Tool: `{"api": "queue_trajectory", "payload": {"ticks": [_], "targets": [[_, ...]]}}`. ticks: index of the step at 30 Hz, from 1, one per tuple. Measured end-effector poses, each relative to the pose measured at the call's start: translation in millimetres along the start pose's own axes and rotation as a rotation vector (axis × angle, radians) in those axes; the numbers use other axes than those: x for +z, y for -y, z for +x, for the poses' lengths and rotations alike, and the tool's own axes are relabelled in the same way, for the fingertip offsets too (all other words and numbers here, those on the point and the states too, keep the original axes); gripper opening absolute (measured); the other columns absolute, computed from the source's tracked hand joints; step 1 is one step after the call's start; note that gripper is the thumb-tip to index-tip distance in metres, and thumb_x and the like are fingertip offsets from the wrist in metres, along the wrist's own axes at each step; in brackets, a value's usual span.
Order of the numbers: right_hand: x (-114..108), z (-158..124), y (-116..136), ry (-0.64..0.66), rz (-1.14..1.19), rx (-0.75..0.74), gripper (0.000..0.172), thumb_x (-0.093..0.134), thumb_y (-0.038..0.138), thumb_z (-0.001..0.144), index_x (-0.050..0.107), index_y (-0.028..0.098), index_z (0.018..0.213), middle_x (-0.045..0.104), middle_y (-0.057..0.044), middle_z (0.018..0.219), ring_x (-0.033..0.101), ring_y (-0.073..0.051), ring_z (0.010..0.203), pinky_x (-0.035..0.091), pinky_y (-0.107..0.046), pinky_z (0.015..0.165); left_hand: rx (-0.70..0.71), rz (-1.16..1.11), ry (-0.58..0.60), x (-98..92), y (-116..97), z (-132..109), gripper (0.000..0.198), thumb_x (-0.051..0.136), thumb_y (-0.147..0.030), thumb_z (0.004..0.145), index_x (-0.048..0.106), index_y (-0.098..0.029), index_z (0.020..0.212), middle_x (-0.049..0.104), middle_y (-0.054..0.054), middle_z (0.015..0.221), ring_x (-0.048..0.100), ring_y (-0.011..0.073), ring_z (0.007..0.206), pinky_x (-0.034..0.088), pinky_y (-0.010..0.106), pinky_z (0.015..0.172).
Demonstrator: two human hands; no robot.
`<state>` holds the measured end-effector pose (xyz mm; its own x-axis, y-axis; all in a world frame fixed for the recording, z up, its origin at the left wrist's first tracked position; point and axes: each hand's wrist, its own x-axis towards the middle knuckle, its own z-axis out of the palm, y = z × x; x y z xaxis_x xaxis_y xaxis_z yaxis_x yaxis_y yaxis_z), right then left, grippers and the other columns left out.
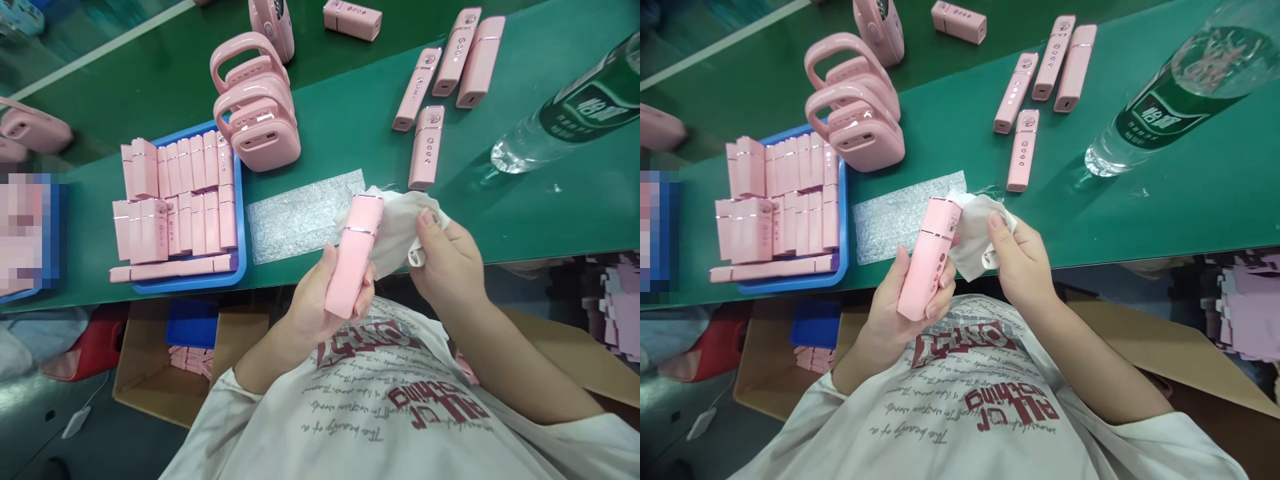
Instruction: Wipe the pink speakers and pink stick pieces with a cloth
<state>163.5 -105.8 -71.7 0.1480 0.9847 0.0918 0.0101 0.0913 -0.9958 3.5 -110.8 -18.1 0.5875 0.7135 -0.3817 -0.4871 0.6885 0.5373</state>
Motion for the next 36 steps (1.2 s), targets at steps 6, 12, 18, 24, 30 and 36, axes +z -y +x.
{"api": "queue_trajectory", "payload": {"ticks": [6, 12, 18, 24, 30, 36], "targets": [[5.3, 0.4, 6.6, 0.004, 0.097, 0.098, 0.038, 0.045, 0.053, 0.095, 0.066, 0.024, 0.106, 0.071, -0.002, 0.081, 0.07, -0.02, 0.077, 0.057, -0.031, 0.062, 0.025, 0.028, -0.032, 1.7, 0.8, 1.0, 0.06, 0.038, -0.068, 0.089, 0.062, -0.014, 0.09, 0.052, 0.0, 0.07, 0.042, 0.0042, 0.042, 0.034, 0.018, 0.037], [7.0, 0.3, 13.7, -0.039, 0.175, 0.148, 0.035, 0.051, 0.055, 0.091, 0.068, 0.024, 0.094, 0.073, -0.002, 0.085, 0.071, -0.022, 0.088, 0.06, -0.032, 0.071, 0.016, 0.019, 0.019, 0.6, 1.1, -0.9, 0.059, 0.044, -0.071, 0.084, 0.06, -0.014, 0.086, 0.052, -0.001, 0.065, 0.041, 0.0037, 0.039, 0.034, 0.017, 0.035], [8.0, -0.9, 10.7, -0.069, 0.217, 0.171, 0.031, 0.053, 0.052, 0.09, 0.067, 0.024, 0.094, 0.073, -0.003, 0.084, 0.071, -0.023, 0.093, 0.06, -0.033, 0.075, 0.045, 0.124, 0.02, -3.6, 6.1, -2.8, 0.04, 0.058, -0.055, 0.086, 0.057, -0.015, 0.081, 0.055, -0.002, 0.057, 0.048, 0.0065, 0.038, 0.039, 0.017, 0.038], [8.8, -0.7, 14.5, -0.104, 0.436, 0.203, 0.027, 0.062, 0.047, 0.085, 0.066, 0.023, 0.096, 0.073, -0.004, 0.081, 0.071, -0.024, 0.09, 0.059, -0.036, 0.076, -0.058, -0.134, -0.071, -4.0, 0.4, 1.0, 0.039, 0.066, -0.043, 0.082, 0.065, -0.013, 0.108, 0.059, 0.001, 0.08, 0.058, 0.0084, 0.063, 0.048, 0.016, 0.048], [12.2, -2.2, 22.2, -0.165, 0.543, 0.245, 0.026, 0.069, 0.047, 0.081, 0.071, 0.026, 0.096, 0.074, -0.001, 0.089, 0.07, -0.023, 0.094, 0.059, -0.036, 0.081, -0.026, -0.164, -0.028, -7.9, -2.2, 4.0, 0.037, 0.062, -0.043, 0.086, 0.069, -0.01, 0.099, 0.062, 0.003, 0.073, 0.056, 0.006, 0.053, 0.044, 0.013, 0.044], [14.3, -1.4, 23.5, -0.188, 0.567, 0.238, 0.022, 0.072, 0.046, 0.078, 0.074, 0.028, 0.09, 0.074, -0.001, 0.086, 0.071, -0.023, 0.092, 0.059, -0.037, 0.083, 0.018, -0.081, -0.068, -9.7, 3.2, 3.7, 0.041, 0.053, -0.045, 0.092, 0.071, -0.009, 0.087, 0.065, 0.005, 0.067, 0.059, 0.0087, 0.053, 0.047, 0.015, 0.047]]}}
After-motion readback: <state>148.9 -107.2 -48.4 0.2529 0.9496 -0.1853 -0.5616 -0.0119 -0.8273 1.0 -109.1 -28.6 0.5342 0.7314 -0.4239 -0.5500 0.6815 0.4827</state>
